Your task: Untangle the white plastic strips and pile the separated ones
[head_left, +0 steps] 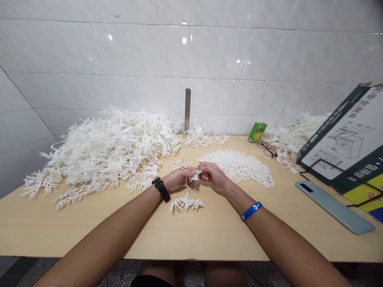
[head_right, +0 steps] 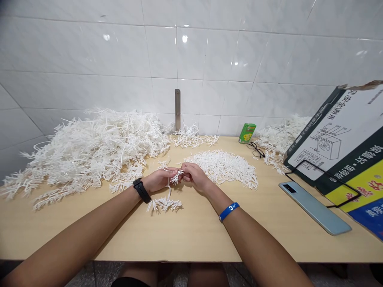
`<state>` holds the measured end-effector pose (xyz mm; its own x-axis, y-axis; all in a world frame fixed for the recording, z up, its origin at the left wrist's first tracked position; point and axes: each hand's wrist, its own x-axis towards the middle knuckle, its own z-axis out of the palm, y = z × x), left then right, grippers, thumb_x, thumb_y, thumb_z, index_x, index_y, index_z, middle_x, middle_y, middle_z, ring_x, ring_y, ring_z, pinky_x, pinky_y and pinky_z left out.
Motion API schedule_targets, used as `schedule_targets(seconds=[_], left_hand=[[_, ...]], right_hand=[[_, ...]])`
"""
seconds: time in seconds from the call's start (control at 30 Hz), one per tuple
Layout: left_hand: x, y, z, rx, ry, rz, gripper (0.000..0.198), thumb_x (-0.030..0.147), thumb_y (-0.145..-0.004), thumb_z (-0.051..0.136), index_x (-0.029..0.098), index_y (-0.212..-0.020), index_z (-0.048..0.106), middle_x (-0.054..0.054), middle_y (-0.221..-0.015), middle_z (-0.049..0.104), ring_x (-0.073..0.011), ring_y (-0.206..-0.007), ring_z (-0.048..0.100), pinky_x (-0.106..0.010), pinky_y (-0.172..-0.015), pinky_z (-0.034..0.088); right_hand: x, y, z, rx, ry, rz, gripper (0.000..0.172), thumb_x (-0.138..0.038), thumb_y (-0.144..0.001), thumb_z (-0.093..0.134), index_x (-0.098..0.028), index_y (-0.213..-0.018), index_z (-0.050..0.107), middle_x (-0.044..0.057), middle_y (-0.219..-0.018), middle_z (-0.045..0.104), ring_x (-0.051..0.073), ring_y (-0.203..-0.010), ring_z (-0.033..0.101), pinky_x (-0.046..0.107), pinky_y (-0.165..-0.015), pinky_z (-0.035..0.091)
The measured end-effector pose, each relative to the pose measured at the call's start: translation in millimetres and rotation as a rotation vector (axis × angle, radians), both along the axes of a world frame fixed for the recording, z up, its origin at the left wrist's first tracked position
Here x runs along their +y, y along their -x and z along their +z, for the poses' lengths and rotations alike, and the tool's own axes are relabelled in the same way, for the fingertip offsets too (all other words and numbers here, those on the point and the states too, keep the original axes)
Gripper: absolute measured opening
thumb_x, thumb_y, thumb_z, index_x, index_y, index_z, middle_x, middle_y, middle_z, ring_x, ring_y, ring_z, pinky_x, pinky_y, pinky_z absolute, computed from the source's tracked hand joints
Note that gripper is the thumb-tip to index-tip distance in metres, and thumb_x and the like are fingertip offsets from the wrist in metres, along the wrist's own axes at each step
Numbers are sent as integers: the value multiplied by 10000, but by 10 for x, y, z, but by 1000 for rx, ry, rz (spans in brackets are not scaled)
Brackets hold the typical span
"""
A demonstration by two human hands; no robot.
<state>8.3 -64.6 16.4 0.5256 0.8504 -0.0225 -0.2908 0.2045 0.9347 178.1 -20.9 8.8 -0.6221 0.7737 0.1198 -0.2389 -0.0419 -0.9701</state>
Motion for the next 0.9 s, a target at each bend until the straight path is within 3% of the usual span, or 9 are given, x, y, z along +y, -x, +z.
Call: schedule_targets(seconds=[0.1,0.17,0.3,0.37,0.43,0.5,0.63,0.8,0.9], left_hand=[[1,53,14,-36,24,-42,316,349,-725,750,109,-926,712,-139,-992,681,-201,-909,626,-347,-879,459],[6,68,15,-40,39,-40,358,350,-737,742,118,-1008,706,-135,-1025,667,-199,-927,617,-350,-877,465],[32,46,-18,23,19,52,342,398,-758,722,106,-936,709,-109,-928,654,-148,-803,593,-273,-748,456],[47,35,-43,34,3,91,331,415,-766,710,105,-880,699,-102,-913,648,-143,-784,586,-258,-712,445],[60,29,-69,29,3,137,332,433,-783,692,109,-854,682,-101,-904,649,-150,-786,592,-263,-715,447],[68,21,-97,20,11,183,339,446,-789,686,112,-841,665,-94,-870,648,-153,-765,594,-273,-723,452],[62,-17,-145,9,-26,184,334,444,-784,704,116,-827,658,-60,-791,632,-127,-693,567,-254,-689,439],[33,-59,-128,1,-58,142,294,410,-802,698,117,-801,671,-52,-766,627,-122,-698,556,-241,-679,429],[23,-72,-89,-21,-26,103,274,388,-773,721,118,-788,679,-70,-775,635,-147,-740,574,-255,-706,441]], right_hand=[[48,-68,52,73,-29,-106,276,-320,-739,514,-232,-572,312,-54,-537,258,107,-484,260,272,-510,283],[96,-123,85,9,-146,-247,268,-327,-763,492,-237,-583,315,-42,-548,287,124,-506,311,286,-534,321],[166,-182,100,-332,-574,-573,85,-296,-773,533,-227,-727,550,32,-744,558,199,-753,507,352,-751,418],[163,-172,94,-384,-677,-651,150,-280,-784,536,-222,-889,625,72,-961,624,234,-942,540,382,-881,400],[129,-138,86,-388,-649,-603,184,-308,-820,523,-213,-923,643,82,-1008,635,235,-966,551,373,-872,404],[77,-87,70,-375,-545,-451,229,-385,-866,500,-203,-827,633,58,-862,632,204,-823,558,338,-759,420],[-6,6,25,-298,-390,-215,367,-505,-870,518,-193,-680,542,-13,-635,513,136,-612,449,280,-596,348],[-5,2,31,-242,-266,-82,439,-520,-817,586,-194,-558,446,-44,-539,384,102,-528,325,272,-530,240],[7,-23,42,-202,-187,-46,410,-452,-789,618,-192,-522,449,-39,-506,392,95,-504,307,274,-517,211]])
